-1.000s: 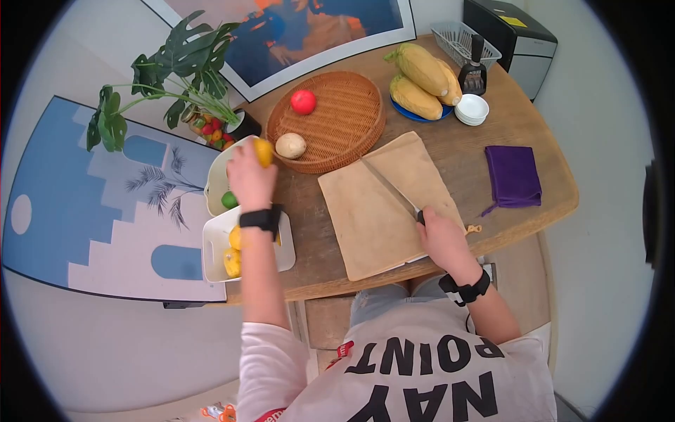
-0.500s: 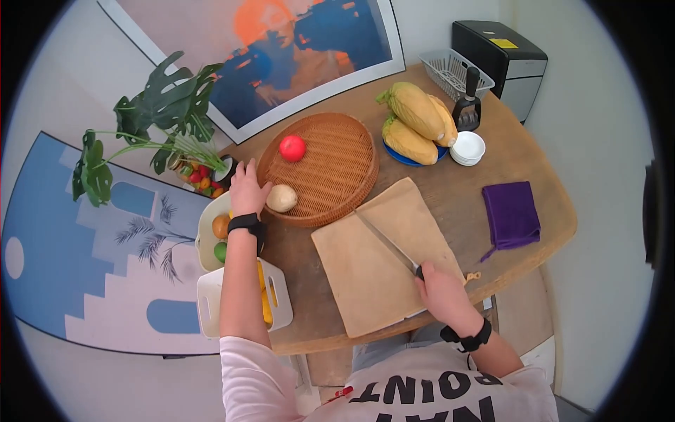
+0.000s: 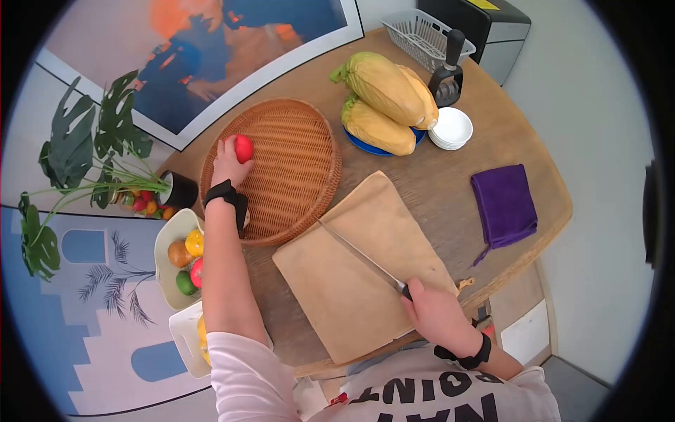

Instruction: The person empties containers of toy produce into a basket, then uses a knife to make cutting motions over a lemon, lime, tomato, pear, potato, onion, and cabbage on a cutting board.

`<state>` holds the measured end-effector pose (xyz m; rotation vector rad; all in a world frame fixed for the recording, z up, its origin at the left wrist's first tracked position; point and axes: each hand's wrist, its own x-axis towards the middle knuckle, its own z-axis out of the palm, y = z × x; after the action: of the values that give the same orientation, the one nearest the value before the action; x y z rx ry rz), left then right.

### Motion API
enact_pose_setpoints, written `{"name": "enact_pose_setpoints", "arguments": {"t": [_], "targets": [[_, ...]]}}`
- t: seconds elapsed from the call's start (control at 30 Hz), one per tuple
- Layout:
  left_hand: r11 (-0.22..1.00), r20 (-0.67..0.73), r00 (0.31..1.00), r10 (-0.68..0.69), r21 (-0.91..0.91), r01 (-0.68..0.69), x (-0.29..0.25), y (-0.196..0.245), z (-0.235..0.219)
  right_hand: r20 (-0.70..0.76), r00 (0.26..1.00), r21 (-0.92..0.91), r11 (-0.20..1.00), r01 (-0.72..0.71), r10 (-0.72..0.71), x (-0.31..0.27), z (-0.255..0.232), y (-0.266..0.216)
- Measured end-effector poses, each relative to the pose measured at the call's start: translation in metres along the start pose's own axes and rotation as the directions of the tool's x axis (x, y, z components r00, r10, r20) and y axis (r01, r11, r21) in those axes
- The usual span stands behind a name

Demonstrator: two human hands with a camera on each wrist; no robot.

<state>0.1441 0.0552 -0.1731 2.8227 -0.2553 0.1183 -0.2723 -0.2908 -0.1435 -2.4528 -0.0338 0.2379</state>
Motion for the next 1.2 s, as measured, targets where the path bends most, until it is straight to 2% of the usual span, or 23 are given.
{"name": "enact_pose_setpoints", "arguments": {"t": [0.1, 0.2, 0.3, 0.33, 0.43, 0.5, 0.6, 0.7, 0.77, 0.87, 0.93, 1.0, 1.13, 1.2], "targets": [[0.999, -0.038, 0.998, 0.041, 0.034, -0.04, -0.002, 0.022, -0.011, 0.025, 0.999, 0.011, 0.999, -0.031, 0.031, 0.001, -0.003, -0.003], [0.997, -0.061, 0.998, -0.012, 0.074, 0.017, -0.023, 0.061, -0.016, 0.016, 0.999, 0.008, 1.0, -0.028, 0.028, 0.001, -0.002, -0.003], [0.979, 0.007, 0.999, 0.045, 0.2, -0.046, -0.033, 0.069, -0.012, -0.036, 0.999, 0.015, 1.0, 0.011, -0.011, -0.001, 0.001, -0.001], [0.975, -0.01, 0.999, 0.048, 0.216, -0.045, -0.039, 0.075, -0.015, -0.048, 0.999, 0.011, 1.0, 0.022, -0.021, -0.001, 0.003, 0.0], [0.987, -0.057, 0.998, 0.039, 0.159, -0.03, -0.051, 0.093, -0.027, -0.067, 0.997, -0.013, 1.0, 0.028, -0.029, -0.003, 0.005, 0.002], [0.992, -0.093, 0.989, 0.115, 0.063, -0.11, -0.07, 0.119, -0.044, -0.04, 0.999, -0.045, 0.999, 0.008, -0.01, -0.003, 0.005, -0.001], [0.961, -0.107, 0.965, 0.239, -0.116, -0.251, -0.119, 0.167, -0.073, -0.037, 0.999, -0.044, 0.999, -0.001, -0.001, -0.003, 0.005, -0.002], [0.902, -0.118, 0.942, 0.315, -0.27, -0.336, -0.204, 0.216, -0.087, -0.077, 0.996, -0.017, 0.999, 0.048, -0.049, -0.003, 0.011, 0.004], [0.923, -0.114, 0.951, 0.288, -0.233, -0.307, -0.26, 0.237, -0.083, -0.083, 0.995, -0.015, 0.998, 0.056, -0.057, -0.002, 0.009, 0.003], [0.978, -0.063, 0.992, 0.113, -0.171, -0.123, -0.316, 0.232, -0.048, -0.105, 0.992, -0.005, 0.998, 0.068, -0.068, -0.001, 0.016, 0.009], [0.963, -0.054, 0.99, 0.133, -0.228, -0.142, -0.335, 0.215, -0.013, -0.101, 0.992, -0.016, 0.997, 0.074, -0.076, 0.0, 0.017, 0.011], [0.951, -0.024, 0.991, 0.134, -0.279, -0.136, -0.351, 0.211, -0.001, -0.082, 0.995, -0.046, 0.997, 0.057, -0.061, 0.0, 0.016, 0.009], [0.899, -0.112, 0.962, 0.248, -0.344, -0.271, -0.357, 0.204, 0.015, -0.101, 0.992, -0.066, 0.995, 0.07, -0.077, 0.001, 0.016, 0.009], [0.853, -0.088, 0.975, 0.205, -0.472, -0.222, -0.353, 0.195, 0.026, -0.098, 0.993, -0.058, 0.996, 0.067, -0.072, 0.0, 0.015, 0.007]]}}
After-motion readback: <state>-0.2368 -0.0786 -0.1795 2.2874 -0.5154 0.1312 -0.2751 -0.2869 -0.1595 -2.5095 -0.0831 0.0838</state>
